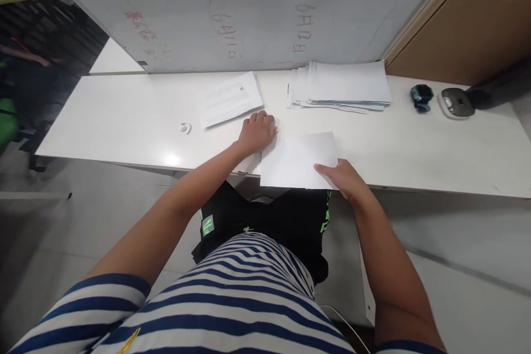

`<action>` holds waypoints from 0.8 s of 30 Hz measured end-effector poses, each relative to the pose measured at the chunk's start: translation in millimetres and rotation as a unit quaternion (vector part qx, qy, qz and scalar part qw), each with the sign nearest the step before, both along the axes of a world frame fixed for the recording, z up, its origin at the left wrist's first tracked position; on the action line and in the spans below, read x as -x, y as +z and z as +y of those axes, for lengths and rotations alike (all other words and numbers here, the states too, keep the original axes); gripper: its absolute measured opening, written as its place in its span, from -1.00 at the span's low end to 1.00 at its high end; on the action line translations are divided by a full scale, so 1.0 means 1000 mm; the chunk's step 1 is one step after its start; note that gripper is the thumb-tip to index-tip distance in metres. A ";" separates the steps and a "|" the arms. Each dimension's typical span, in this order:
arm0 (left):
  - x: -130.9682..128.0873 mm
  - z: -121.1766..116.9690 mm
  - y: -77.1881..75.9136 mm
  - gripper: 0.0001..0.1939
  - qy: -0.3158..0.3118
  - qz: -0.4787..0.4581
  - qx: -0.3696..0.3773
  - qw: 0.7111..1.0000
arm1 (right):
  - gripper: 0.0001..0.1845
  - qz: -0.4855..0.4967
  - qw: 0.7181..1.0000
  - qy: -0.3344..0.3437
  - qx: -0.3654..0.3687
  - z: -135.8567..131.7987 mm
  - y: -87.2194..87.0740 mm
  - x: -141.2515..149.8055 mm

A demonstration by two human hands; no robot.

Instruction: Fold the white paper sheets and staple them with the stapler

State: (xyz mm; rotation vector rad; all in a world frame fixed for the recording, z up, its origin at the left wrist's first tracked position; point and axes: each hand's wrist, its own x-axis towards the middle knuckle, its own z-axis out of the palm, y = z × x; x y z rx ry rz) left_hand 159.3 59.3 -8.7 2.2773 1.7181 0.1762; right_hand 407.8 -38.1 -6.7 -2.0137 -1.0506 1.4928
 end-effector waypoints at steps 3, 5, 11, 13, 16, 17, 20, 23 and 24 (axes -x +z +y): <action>0.005 0.003 -0.002 -0.59 -0.004 -0.027 0.015 1.000 | -0.63 0.016 1.000 -0.002 -0.008 -0.001 -0.001 0.000; 0.010 0.007 -0.003 -0.59 -0.005 -0.055 0.022 0.998 | -0.62 0.028 1.000 -0.004 -0.010 -0.001 -0.002 0.000; 0.023 0.014 0.006 -0.64 0.048 -0.252 0.067 0.964 | -0.59 0.050 0.999 -0.007 -0.019 -0.001 -0.005 0.000; 0.028 0.012 0.015 -0.65 0.071 -0.379 0.078 0.919 | -0.57 0.047 0.999 -0.004 -0.022 -0.001 -0.007 0.000; 0.041 0.001 0.028 -0.64 0.114 -0.517 0.015 0.848 | -0.57 0.048 0.999 -0.005 -0.019 -0.001 -0.007 0.000; 0.048 -0.006 0.030 -0.63 0.128 -0.523 -0.022 0.842 | -0.57 0.051 0.998 -0.005 -0.019 -0.001 -0.007 0.000; 0.071 -0.034 0.025 -0.58 0.120 -0.430 -0.090 0.890 | -0.58 0.059 0.998 -0.005 -0.020 -0.001 -0.008 -0.001; 0.091 -0.060 0.007 -0.56 0.065 -0.275 -0.080 0.956 | -0.54 0.064 0.998 -0.007 -0.022 -0.001 -0.012 -0.003; 0.095 -0.066 0.001 -0.54 0.043 -0.235 -0.083 0.967 | -0.53 0.066 0.998 -0.007 -0.023 -0.001 -0.014 -0.003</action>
